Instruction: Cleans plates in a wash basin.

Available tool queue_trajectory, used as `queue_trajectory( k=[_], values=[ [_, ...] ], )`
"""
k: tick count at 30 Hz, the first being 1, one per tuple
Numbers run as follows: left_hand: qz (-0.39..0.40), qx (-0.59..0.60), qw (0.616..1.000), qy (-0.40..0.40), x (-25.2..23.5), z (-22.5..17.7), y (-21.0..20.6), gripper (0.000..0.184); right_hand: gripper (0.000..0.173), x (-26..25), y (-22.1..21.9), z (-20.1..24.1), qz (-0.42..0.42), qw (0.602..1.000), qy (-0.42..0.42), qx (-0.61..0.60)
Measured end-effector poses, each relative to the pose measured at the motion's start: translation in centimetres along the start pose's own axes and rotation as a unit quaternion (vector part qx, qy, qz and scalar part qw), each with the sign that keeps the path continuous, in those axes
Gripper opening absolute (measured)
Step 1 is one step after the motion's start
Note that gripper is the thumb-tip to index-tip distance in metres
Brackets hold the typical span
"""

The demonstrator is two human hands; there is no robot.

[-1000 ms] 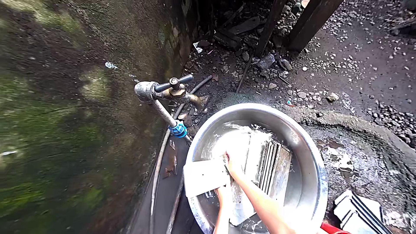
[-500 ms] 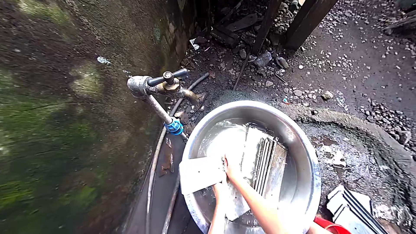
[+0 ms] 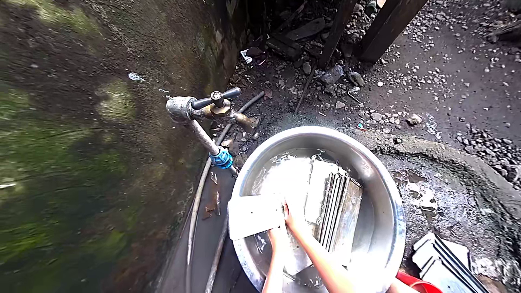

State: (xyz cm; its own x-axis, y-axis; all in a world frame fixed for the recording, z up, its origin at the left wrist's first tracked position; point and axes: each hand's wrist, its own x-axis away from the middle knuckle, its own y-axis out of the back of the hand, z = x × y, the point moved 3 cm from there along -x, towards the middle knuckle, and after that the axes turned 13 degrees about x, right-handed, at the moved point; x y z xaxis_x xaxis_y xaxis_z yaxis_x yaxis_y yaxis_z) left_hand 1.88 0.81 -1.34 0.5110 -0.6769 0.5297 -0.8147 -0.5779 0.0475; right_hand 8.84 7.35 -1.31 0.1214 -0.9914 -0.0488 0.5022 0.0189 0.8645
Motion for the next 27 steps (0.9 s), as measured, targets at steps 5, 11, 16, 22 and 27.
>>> queue_trajectory(
  k=[5, 11, 16, 22, 27],
  values=[
    [-0.006, 0.019, 1.000, -0.021, -0.3, 0.0, -0.4, 0.036, 0.018, 3.3, 1.9, 0.2, 0.050, 0.998, -0.035, -0.010],
    [0.012, 0.028, 0.999, 0.019, 0.0, -0.6, -0.3, 0.035, 0.013, 8.5, 3.0, -1.0, 0.035, 0.999, 0.000, -0.038],
    [0.008, 0.033, 0.999, 0.010, -0.3, -0.2, -0.4, 0.034, 0.015, 3.2, 6.1, 0.0, -0.069, 0.988, -0.104, -0.093],
    [0.010, 0.030, 0.999, -0.018, -0.4, -0.2, -0.3, 0.036, 0.017, -2.2, 1.4, 0.7, 0.019, 0.993, -0.070, -0.093],
    [0.014, 0.037, 0.999, 0.002, -0.2, -0.3, -0.4, 0.032, 0.017, 4.5, 2.0, 0.6, 0.049, 0.994, -0.093, -0.029]
  ],
)
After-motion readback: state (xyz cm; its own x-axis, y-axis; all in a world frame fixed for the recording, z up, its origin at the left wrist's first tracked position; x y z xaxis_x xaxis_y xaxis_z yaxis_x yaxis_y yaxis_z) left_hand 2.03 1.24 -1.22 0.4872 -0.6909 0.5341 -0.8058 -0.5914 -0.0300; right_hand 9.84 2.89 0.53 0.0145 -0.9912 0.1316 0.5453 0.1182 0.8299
